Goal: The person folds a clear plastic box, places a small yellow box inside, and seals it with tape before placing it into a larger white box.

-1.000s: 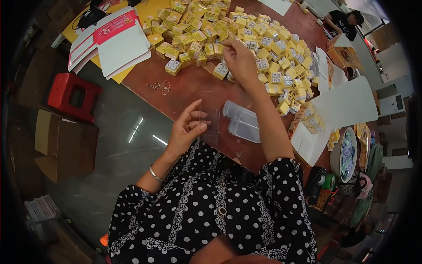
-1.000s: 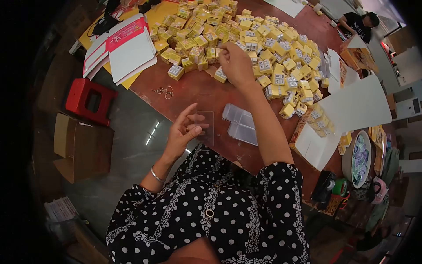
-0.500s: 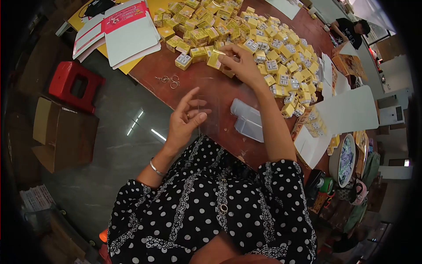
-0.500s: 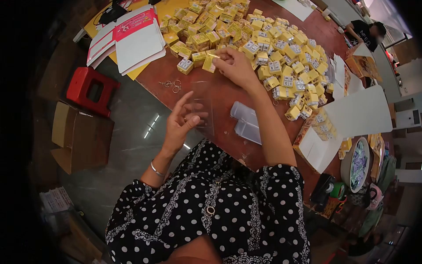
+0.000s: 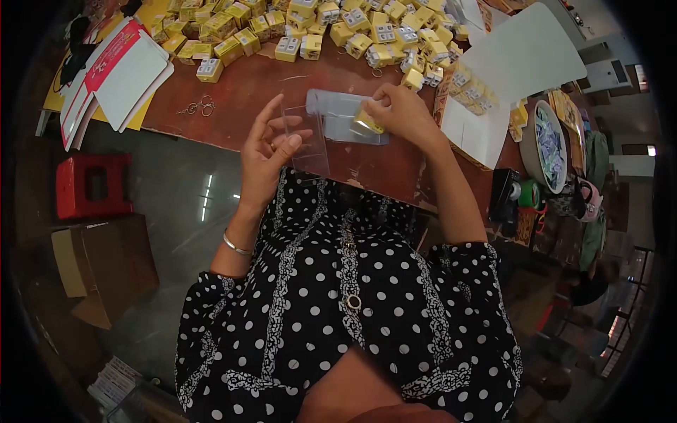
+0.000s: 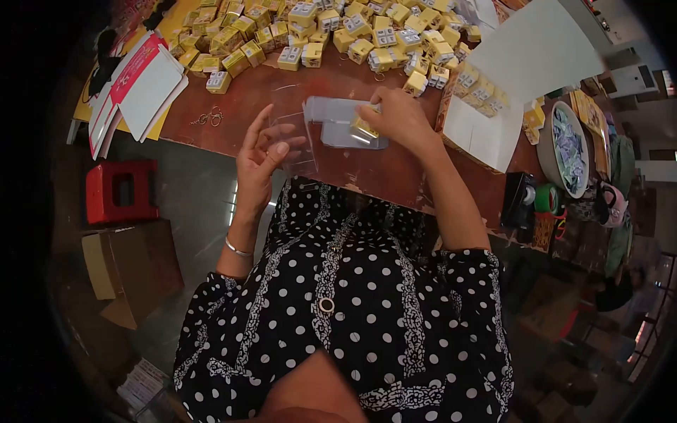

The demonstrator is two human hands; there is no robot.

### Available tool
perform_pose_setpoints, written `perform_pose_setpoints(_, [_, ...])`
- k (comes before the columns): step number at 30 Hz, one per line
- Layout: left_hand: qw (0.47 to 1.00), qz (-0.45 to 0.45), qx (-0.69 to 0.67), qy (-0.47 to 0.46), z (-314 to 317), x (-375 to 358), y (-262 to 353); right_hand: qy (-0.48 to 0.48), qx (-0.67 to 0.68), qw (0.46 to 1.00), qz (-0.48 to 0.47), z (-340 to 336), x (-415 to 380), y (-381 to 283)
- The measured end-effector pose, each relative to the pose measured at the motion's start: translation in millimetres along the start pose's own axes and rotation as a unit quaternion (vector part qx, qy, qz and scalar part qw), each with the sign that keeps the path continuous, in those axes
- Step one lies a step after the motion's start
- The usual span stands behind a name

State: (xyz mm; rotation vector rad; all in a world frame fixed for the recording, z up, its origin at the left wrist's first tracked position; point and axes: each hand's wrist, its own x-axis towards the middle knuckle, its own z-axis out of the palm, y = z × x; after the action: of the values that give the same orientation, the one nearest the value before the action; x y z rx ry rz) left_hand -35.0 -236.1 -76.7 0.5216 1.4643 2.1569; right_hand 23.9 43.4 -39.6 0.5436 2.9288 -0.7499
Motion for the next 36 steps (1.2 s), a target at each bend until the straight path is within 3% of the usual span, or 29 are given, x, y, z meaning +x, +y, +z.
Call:
perform_pose_setpoints(4, [1.000, 0.002, 0.021, -0.023, 8, 0, -1, 0.086, -0.028, 0.996, -0.027, 11, -21, 6])
perform_pose_setpoints(6, [0.999, 0.002, 0.026, -0.031, 8, -2, -3, 0.130, 0.014, 0.987, -0.090, 1, -33, -2])
perform_pose_setpoints(10, [0.999, -0.003, 0.035, -0.037, 12, -1, -3, 0.119, 0.019, 0.974, -0.193, 18, -30, 8])
perform_pose_setpoints(13, [0.999, 0.001, 0.036, -0.038, 18, -3, -2, 0.165, 0.100, 0.963, -0.188, 11, -34, -3])
perform_pose_setpoints(15, [0.998, -0.002, 0.032, -0.056, 22, -3, -1, 0.171, 0.406, 0.874, -0.204, 1, -43, -17])
perform_pose_setpoints(16, [0.998, -0.004, 0.035, -0.059, 25, -3, -2, 0.176, 0.429, 0.854, -0.234, -5, -47, -27])
perform_pose_setpoints(20, [0.995, -0.008, 0.040, -0.086, 37, -4, 0, 0.194, 0.362, 0.872, -0.265, -14, -50, -40])
perform_pose_setpoints(22, [0.995, -0.003, 0.039, -0.090, 39, -6, 3, 0.195, 0.209, 0.910, -0.299, -20, -53, -44])
perform_pose_setpoints(25, [0.995, 0.009, 0.033, -0.092, 40, -8, 3, 0.179, 0.127, 0.913, -0.344, -23, -55, -41])
perform_pose_setpoints(32, [0.995, 0.021, 0.000, -0.094, 45, -9, -5, 0.105, 0.110, 0.916, -0.371, -27, -58, -45])
perform_pose_setpoints(34, [0.995, 0.022, -0.003, -0.095, 47, -9, -4, 0.075, 0.124, 0.944, -0.298, -26, -62, -47])
perform_pose_setpoints(36, [0.996, 0.015, -0.012, -0.085, 50, -10, 0, 0.084, 0.133, 0.940, -0.303, -18, -62, -46])
